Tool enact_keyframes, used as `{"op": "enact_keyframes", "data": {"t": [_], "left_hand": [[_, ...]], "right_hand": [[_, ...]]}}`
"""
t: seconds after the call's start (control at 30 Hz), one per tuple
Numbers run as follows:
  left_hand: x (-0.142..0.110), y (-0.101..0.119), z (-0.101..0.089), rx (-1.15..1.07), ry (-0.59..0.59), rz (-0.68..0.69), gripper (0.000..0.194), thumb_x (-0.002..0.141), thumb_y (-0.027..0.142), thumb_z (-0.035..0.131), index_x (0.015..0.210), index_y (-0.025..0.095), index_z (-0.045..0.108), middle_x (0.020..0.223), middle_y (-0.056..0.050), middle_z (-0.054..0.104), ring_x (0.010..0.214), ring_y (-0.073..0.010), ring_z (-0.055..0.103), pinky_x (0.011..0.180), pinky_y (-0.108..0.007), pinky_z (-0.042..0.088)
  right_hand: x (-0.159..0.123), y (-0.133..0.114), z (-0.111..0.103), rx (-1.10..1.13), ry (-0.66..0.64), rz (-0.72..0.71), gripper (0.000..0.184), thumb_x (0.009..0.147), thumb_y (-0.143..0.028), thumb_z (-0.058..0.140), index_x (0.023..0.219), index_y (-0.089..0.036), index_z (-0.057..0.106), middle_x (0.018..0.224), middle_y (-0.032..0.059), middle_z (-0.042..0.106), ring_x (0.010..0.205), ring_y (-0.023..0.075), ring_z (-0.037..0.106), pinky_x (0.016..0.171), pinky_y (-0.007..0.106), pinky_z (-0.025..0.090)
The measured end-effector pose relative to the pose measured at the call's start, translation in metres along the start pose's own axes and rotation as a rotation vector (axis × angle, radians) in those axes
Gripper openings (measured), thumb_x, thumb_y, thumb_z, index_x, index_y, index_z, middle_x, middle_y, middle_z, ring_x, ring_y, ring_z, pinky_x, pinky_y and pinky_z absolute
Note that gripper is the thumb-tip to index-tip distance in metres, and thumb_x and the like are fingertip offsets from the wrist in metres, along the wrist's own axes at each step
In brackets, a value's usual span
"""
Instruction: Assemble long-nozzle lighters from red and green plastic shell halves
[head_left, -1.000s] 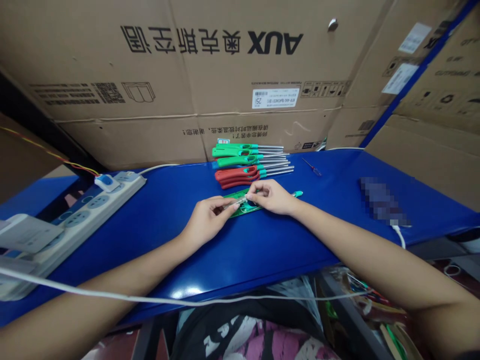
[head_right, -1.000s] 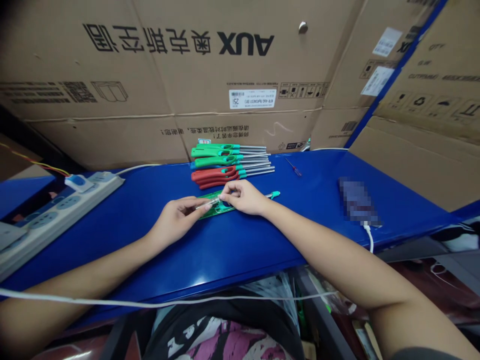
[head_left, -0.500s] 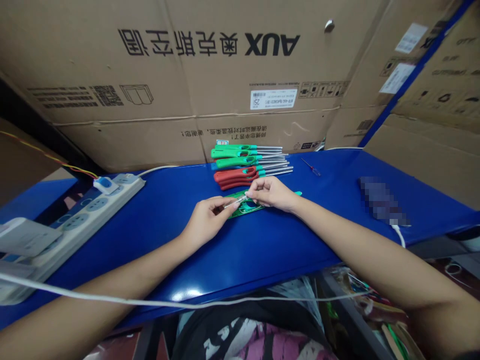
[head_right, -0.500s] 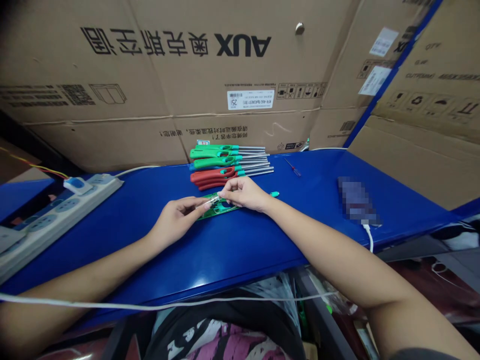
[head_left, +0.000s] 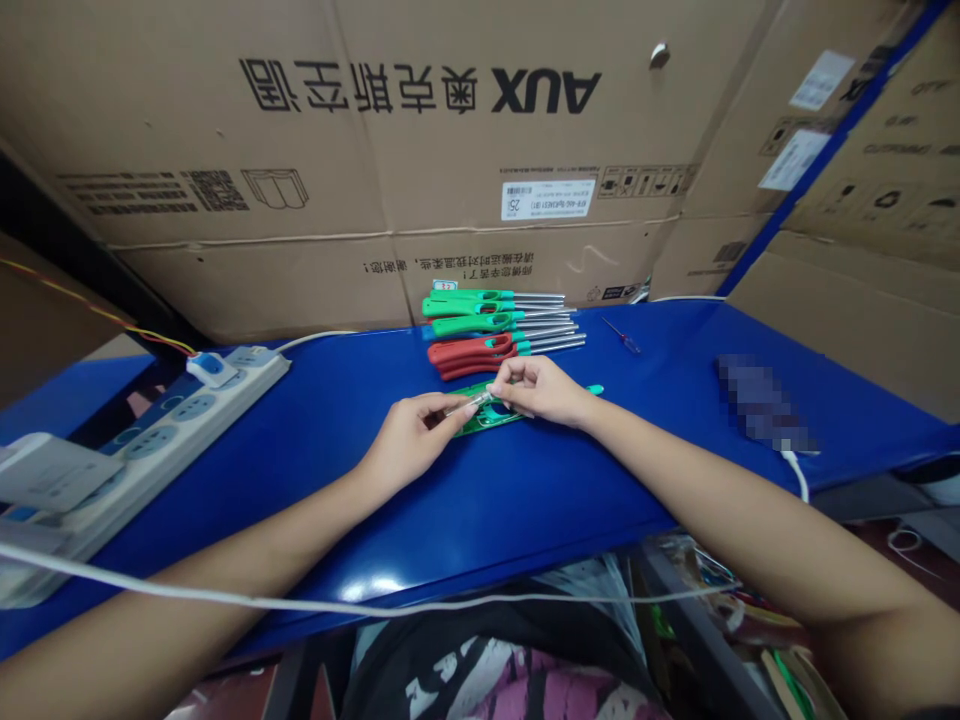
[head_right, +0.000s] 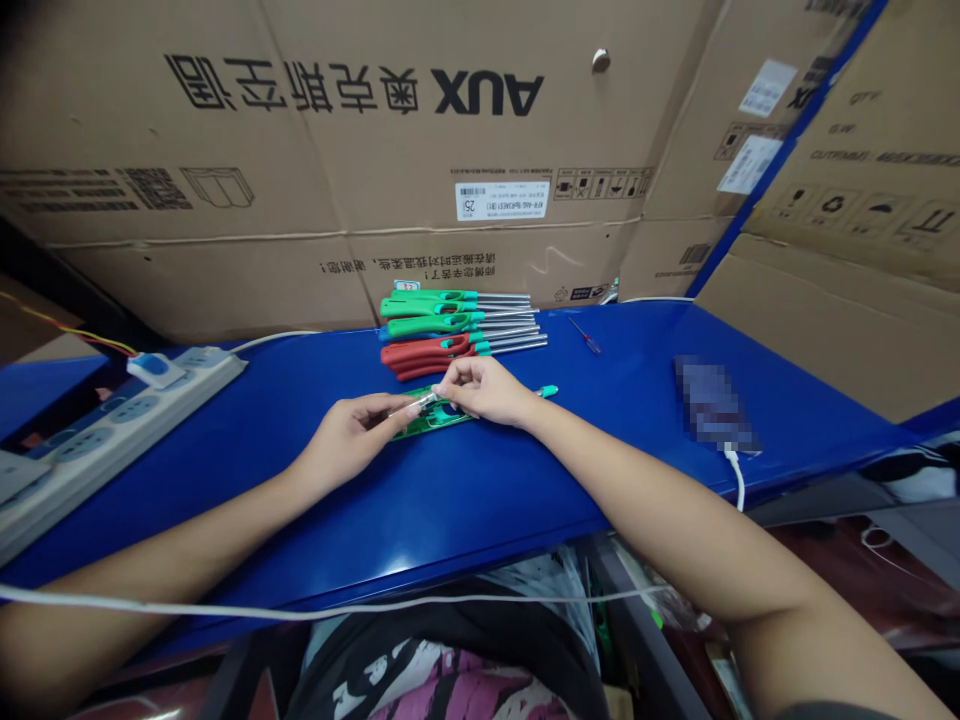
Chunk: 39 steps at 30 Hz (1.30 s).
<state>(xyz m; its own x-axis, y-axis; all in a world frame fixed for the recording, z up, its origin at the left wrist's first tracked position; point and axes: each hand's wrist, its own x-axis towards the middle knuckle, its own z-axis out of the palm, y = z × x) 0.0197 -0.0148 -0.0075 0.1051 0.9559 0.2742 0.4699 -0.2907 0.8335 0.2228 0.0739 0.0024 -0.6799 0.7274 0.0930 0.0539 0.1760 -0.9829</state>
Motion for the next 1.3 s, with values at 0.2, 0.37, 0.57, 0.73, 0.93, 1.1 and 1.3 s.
{"op": "enact_keyframes", "data": {"t": [0.2,0.37,0.57,0.73,0.93,1.1,1.3], "left_hand": [[-0.001,0.004,-0.006,0.095,0.016,0.030,0.040,0.088,0.047,0.065,0.111,0.017,0.075,0.092,-0.007,0.078,0.071,-0.0194,0.068,0.062,-0.028,0.052],[-0.002,0.008,-0.012,0.265,0.032,0.169,0.033,0.092,0.042,0.062,0.113,0.019,0.071,0.096,-0.005,0.076,0.080,-0.0194,0.069,0.073,-0.029,0.053],[0.002,0.005,-0.017,0.440,-0.015,0.367,0.024,0.093,0.037,0.059,0.097,0.019,0.073,0.095,-0.007,0.073,0.089,-0.0217,0.064,0.084,-0.034,0.048],[0.003,0.001,-0.018,0.533,-0.085,0.352,0.024,0.091,0.038,0.059,0.093,0.020,0.074,0.093,-0.006,0.071,0.086,-0.0225,0.061,0.080,-0.035,0.047],[0.000,0.004,-0.017,0.501,-0.113,0.267,0.027,0.090,0.040,0.059,0.099,0.019,0.074,0.095,-0.006,0.069,0.077,-0.0184,0.062,0.071,-0.030,0.048],[0.001,0.003,-0.016,0.454,-0.104,0.272,0.028,0.092,0.039,0.056,0.098,0.019,0.075,0.087,-0.004,0.068,0.065,-0.0143,0.056,0.064,-0.027,0.047],[0.001,0.001,-0.015,0.423,-0.089,0.256,0.027,0.092,0.037,0.058,0.100,0.019,0.076,0.090,-0.005,0.069,0.062,-0.0131,0.055,0.061,-0.026,0.045]], "right_hand": [[0.002,-0.003,-0.012,-0.043,-0.087,0.031,0.037,0.082,-0.049,0.072,0.075,-0.014,0.061,0.062,-0.0023,0.063,0.040,0.0033,0.044,0.037,0.018,0.034],[0.002,-0.004,-0.019,0.015,-0.070,0.059,0.035,0.082,-0.046,0.072,0.076,-0.013,0.062,0.064,-0.0015,0.065,0.040,0.0022,0.044,0.037,0.017,0.032],[0.005,-0.003,-0.021,0.049,-0.031,0.078,0.037,0.077,-0.046,0.077,0.075,-0.012,0.063,0.063,-0.0021,0.063,0.039,0.0015,0.044,0.035,0.016,0.028],[0.005,-0.001,-0.024,0.052,-0.005,0.089,0.035,0.078,-0.045,0.076,0.076,-0.012,0.063,0.063,-0.0023,0.062,0.041,0.0017,0.043,0.036,0.015,0.029],[0.005,-0.003,-0.023,0.054,0.031,0.095,0.033,0.077,-0.044,0.077,0.076,-0.013,0.064,0.063,-0.0033,0.060,0.044,0.0019,0.042,0.038,0.015,0.029],[0.006,-0.001,-0.023,0.027,0.038,0.065,0.029,0.080,-0.040,0.074,0.076,-0.013,0.064,0.063,-0.0034,0.060,0.042,0.0019,0.038,0.039,0.017,0.026],[0.006,0.001,-0.023,-0.013,0.050,0.046,0.026,0.080,-0.039,0.071,0.076,-0.014,0.065,0.065,-0.0026,0.061,0.046,0.0035,0.039,0.043,0.019,0.028]]}}
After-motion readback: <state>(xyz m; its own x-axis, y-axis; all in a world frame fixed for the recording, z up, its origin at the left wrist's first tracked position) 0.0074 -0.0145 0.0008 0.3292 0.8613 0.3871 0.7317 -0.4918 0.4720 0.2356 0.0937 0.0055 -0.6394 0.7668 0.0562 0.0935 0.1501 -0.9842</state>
